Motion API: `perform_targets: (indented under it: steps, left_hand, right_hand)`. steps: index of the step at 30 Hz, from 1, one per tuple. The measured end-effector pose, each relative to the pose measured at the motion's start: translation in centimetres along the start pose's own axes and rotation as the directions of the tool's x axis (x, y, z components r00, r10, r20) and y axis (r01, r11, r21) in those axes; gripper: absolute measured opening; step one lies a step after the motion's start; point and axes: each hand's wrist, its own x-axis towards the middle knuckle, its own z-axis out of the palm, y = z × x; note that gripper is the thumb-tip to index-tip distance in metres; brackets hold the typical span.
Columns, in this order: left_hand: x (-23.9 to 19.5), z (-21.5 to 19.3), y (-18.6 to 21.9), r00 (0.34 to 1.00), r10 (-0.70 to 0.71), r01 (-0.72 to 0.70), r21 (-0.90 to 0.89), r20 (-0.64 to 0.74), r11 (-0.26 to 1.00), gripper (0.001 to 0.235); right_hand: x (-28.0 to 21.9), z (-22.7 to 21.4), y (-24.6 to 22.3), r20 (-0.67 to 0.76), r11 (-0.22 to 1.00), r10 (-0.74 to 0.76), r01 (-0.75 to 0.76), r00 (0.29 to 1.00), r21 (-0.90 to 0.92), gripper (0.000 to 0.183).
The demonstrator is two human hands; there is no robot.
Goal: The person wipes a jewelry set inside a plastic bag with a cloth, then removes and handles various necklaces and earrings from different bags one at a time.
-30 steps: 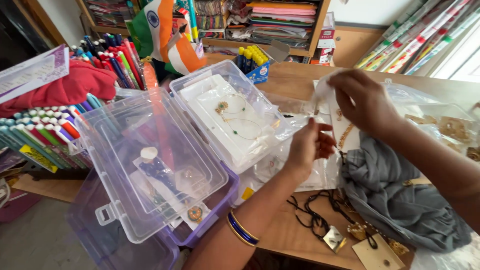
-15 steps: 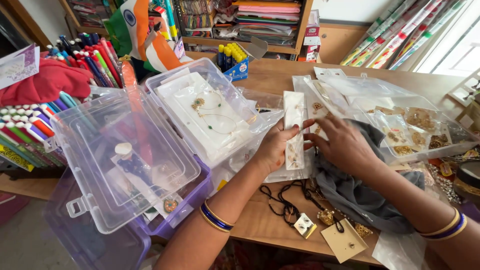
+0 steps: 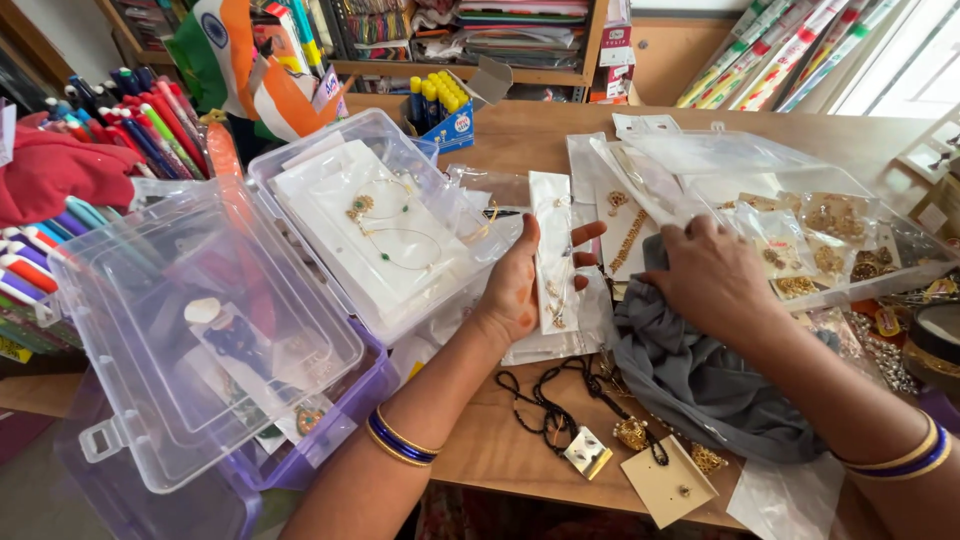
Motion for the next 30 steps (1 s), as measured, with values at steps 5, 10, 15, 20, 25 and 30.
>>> perform_targets:
  steps: [5, 10, 15, 20, 25, 30]
  left_hand:
    - [0.0, 0.0, 0.1, 0.996, -0.010, 0.013, -0.028, 0.084, 1.000, 0.069]
    - [0.5, -0.6, -0.6, 0.995, -0.042, 0.047, -0.046, 0.093, 0.998, 0.080]
    - [-0.6, 2.2, -2.0, 0.993, 0.025, -0.002, -0.193, 0.118, 0.981, 0.073]
    - [-1.6, 3.1, -2.8, 0.990, -0.068, 0.094, -0.223, 0.121, 0.970, 0.074]
    - [-0.9, 1.6, -4.6, 0.909, -0.016, 0.236, -0.484, 0.416, 0.843, 0.066]
    - [0.1, 1.8, -3.6, 0.988, 0.031, 0.008, -0.255, 0.149, 0.967, 0.067]
  right_hand:
    - [0.6, 1.1, 1.2, 0.084, 0.980, 0.059, -0.074, 0.995, 0.184, 0.025]
    - [-1.1, -0.6, -0.1, -0.496, 0.858, -0.011, 0.263, 0.868, 0.441, 0.021]
    - [-3.2, 0.7, -5.5, -0.450, 0.544, -0.683, 0.812, 0.576, 0.213, 0.024]
    - [-1.5, 0.5, -5.1, -0.691, 0.564, -0.448, 0.779, 0.567, 0.273, 0.026]
    - [0.3, 2.3, -3.4, -0.662, 0.675, -0.117, 0.548, 0.740, 0.494, 0.022]
    - [-3.6, 3.0, -6.6, -0.661, 0.418, -0.458, 0.801, 0.594, 0.429, 0.026]
